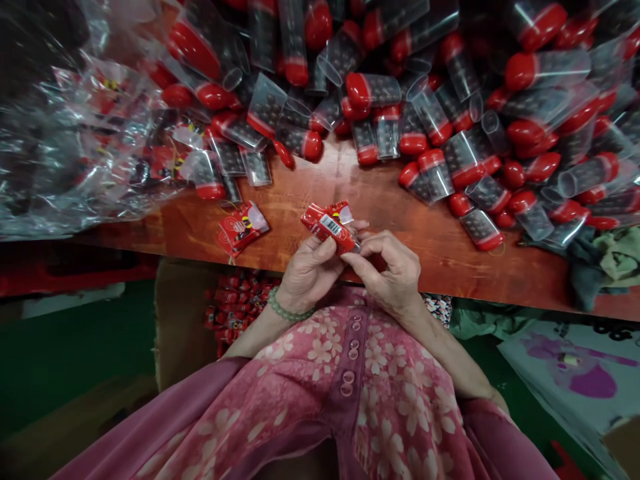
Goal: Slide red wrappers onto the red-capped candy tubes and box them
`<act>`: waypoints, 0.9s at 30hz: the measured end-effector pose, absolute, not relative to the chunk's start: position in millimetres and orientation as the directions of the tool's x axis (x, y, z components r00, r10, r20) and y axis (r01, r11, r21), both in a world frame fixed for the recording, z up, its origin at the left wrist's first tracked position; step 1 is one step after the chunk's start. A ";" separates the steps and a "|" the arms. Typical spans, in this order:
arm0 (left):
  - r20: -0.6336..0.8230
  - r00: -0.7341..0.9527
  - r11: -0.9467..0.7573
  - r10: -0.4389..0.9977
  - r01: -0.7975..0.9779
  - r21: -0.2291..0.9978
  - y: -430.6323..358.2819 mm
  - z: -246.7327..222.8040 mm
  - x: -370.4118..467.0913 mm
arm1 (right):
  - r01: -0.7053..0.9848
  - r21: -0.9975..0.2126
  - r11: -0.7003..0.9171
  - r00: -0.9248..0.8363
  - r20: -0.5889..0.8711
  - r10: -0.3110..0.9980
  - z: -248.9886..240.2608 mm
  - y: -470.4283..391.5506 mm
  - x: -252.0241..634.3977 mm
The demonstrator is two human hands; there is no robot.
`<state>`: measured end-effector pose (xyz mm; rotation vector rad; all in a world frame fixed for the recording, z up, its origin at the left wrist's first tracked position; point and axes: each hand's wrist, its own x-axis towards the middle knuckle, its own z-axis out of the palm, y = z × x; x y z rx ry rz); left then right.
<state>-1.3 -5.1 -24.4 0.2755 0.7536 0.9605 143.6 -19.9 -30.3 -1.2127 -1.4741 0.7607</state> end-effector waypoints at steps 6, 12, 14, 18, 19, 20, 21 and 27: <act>-0.469 0.309 0.548 0.827 -0.630 0.550 -3.0 -29.9 0.3 | 0.243 -0.926 0.290 0.008 0.301 0.953 -36.4 -15.6 144.5; -0.443 0.193 0.461 0.876 -0.608 0.646 -3.1 -29.6 4.2 | 0.091 -0.991 0.100 0.085 0.108 0.990 -31.9 -13.1 142.7; -0.437 0.143 0.426 0.888 -0.610 0.668 -2.6 -30.4 5.5 | 0.014 -0.999 0.044 0.078 0.045 0.996 -32.2 -12.3 141.7; -0.443 0.146 0.435 0.884 -0.600 0.671 -1.3 -29.5 8.3 | -0.015 -0.996 0.084 0.091 0.082 0.992 -35.2 -10.6 141.5; -0.445 0.161 0.446 0.881 -0.599 0.666 -1.3 -28.8 9.0 | -0.014 -0.994 0.107 0.096 0.105 0.990 -36.1 -10.3 142.0; -0.448 0.174 0.456 0.877 -0.596 0.661 -1.5 -28.2 9.6 | -0.013 -0.992 0.129 0.103 0.127 0.987 -37.0 -10.1 142.7; -0.453 0.181 0.465 0.873 -0.591 0.659 -1.9 -27.8 10.2 | -0.009 -0.989 0.144 0.109 0.143 0.984 -38.0 -10.1 143.6; -0.456 0.229 0.499 0.860 -0.560 0.661 -6.7 -32.3 13.2 | -0.016 -0.988 0.151 0.131 0.148 0.980 -46.3 -12.2 151.2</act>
